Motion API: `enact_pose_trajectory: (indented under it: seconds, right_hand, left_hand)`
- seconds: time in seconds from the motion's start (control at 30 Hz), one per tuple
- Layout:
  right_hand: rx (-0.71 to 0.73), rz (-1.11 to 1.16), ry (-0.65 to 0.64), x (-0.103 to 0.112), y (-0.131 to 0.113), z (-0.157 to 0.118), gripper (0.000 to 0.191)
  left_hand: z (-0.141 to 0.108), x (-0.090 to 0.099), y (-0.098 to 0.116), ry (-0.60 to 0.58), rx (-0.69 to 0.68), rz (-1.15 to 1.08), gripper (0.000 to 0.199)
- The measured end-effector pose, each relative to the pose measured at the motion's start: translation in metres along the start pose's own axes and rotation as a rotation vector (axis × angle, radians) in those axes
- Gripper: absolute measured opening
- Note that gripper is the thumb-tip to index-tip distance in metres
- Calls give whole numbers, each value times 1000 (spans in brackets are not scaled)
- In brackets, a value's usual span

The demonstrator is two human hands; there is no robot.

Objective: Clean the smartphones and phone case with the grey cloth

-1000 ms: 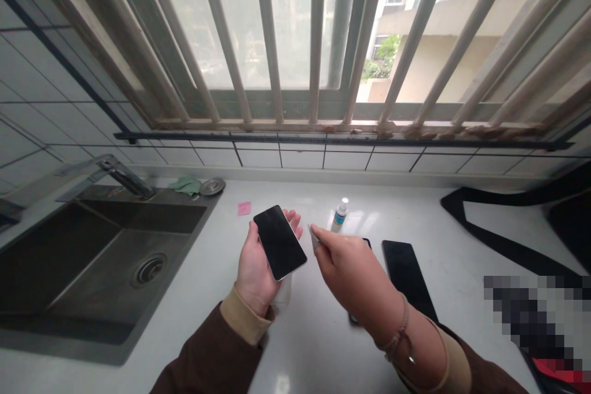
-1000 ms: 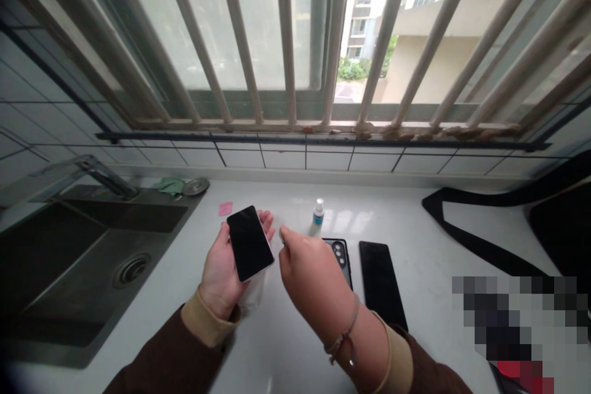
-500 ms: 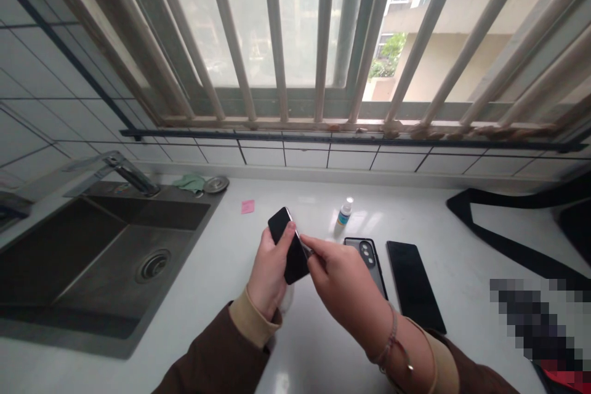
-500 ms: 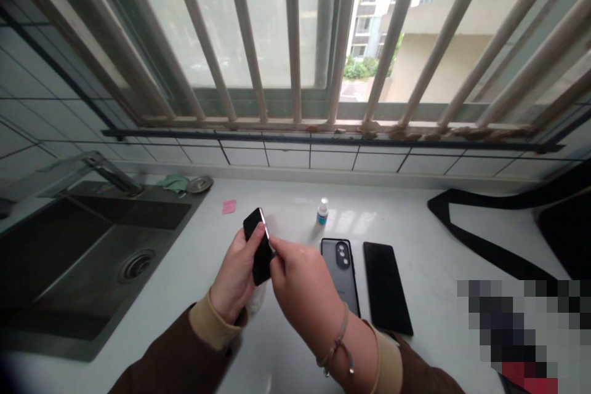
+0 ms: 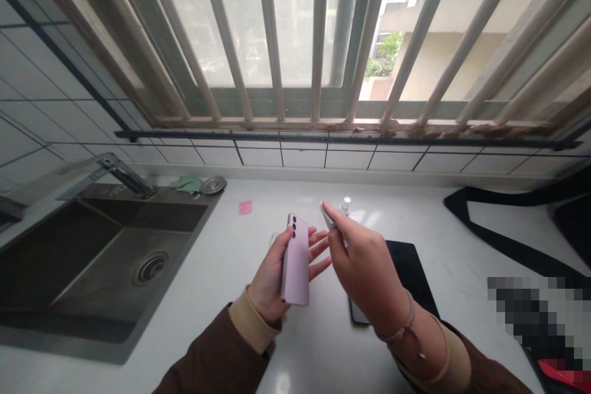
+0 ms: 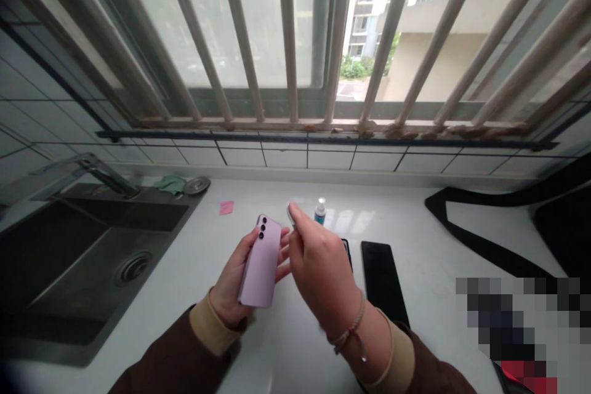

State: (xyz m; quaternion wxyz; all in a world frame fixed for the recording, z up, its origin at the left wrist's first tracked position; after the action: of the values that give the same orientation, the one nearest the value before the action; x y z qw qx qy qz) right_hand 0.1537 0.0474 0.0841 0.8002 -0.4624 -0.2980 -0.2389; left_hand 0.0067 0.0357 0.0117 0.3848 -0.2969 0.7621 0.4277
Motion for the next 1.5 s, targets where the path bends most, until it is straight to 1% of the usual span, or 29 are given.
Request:
enact_pose_trajectory:
  seconds: [0.07,0.13,0.17,0.3,0.37,0.5,0.63,0.73,0.8,0.83,0.87,0.9,0.97,1.03,1.07,1.1,1.13,1.17,1.2,1.27,1.3,1.4,1.5]
  right_hand:
    - [67,0,-29,-7,0,0,47]
    - [140,-7,-68,-18,-4,-2,47]
    - [173,-20,-80,-23,-6,-4,47]
    - [262,-88,-112,-37,-15,-10,49]
    - [303,-85,-130,-39,-20,-13,49]
    - [367,-28,-171,-39,-34,-20,51]
    - [441,18,-229,-35,-53,-32,48]
    - [537,78,-363,-25,-67,-39,47]
    - [579,183,-440,-12,-73,-39,46]
    - [571,253,-445,-4,-73,-37,46]
    - [511,310,-456,3,-70,-33,47]
    - [433,358,-449,9,-66,-28,48]
    - [230,406,-392,18,-52,-18,45]
    - [60,404,-277,25,-35,-9,42]
    - [12,382,-205,27,-28,-7,41]
    - [-11,344,-135,28,-23,-5,42]
    - [-5,295,-79,27,-20,-4,44]
    - [27,241,-45,25,-19,-4,46]
    - [76,188,-40,20,-20,-5,49]
    - [193,100,-96,7,-25,-7,54]
    - [242,71,-136,0,-29,-9,56]
    - [347,28,-230,-16,-40,-17,58]
    - [459,-13,-335,-27,-52,-30,55]
  left_hand:
    - [-3,0,-5,-38,64,2,38]
    - [-3,3,-10,-62,98,0,35]
    - [-2,5,-12,-79,102,-6,36]
    - [1,3,-13,-185,59,-73,54]
    - [2,-1,-10,-202,18,-91,59]
    - [1,-5,0,-193,-33,-105,67]
    - [2,-3,14,-139,-83,-105,71]
    - [4,0,23,-127,-120,-89,71]
    - [5,0,25,-148,-139,-82,70]
    - [4,0,25,-160,-141,-79,69]
    - [4,-1,23,-170,-136,-78,68]
    - [3,-1,21,-179,-119,-78,68]
    - [0,-1,14,-195,-69,-78,69]
    - [-4,-1,7,-209,-8,-66,64]
    - [-6,-1,5,-224,23,-55,60]
    - [-9,-1,2,-243,52,-43,56]
    - [-11,-1,0,-263,81,-29,53]
    - [-12,-1,-3,-278,109,-13,50]
    - [-13,0,-5,-286,128,2,47]
    - [-11,1,-8,-280,133,21,42]
    - [-10,0,-8,-276,115,16,43]
    - [-4,-2,-2,-273,31,-41,61]
    - [0,-3,12,-246,-43,-80,74]
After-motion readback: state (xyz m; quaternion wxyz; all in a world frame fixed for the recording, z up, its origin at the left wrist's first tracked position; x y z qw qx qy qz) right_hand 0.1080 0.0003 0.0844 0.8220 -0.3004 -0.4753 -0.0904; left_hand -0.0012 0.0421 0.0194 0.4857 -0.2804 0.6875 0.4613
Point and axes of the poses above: each hand's wrist, its own z-axis towards the middle knuckle, its own x-axis out of the back of the hand, y = z × x, the point moved 4 cm from there along z, towards the middle knuckle, and after that the axes turned 7 degrees about -y, right-handed, at the moved point
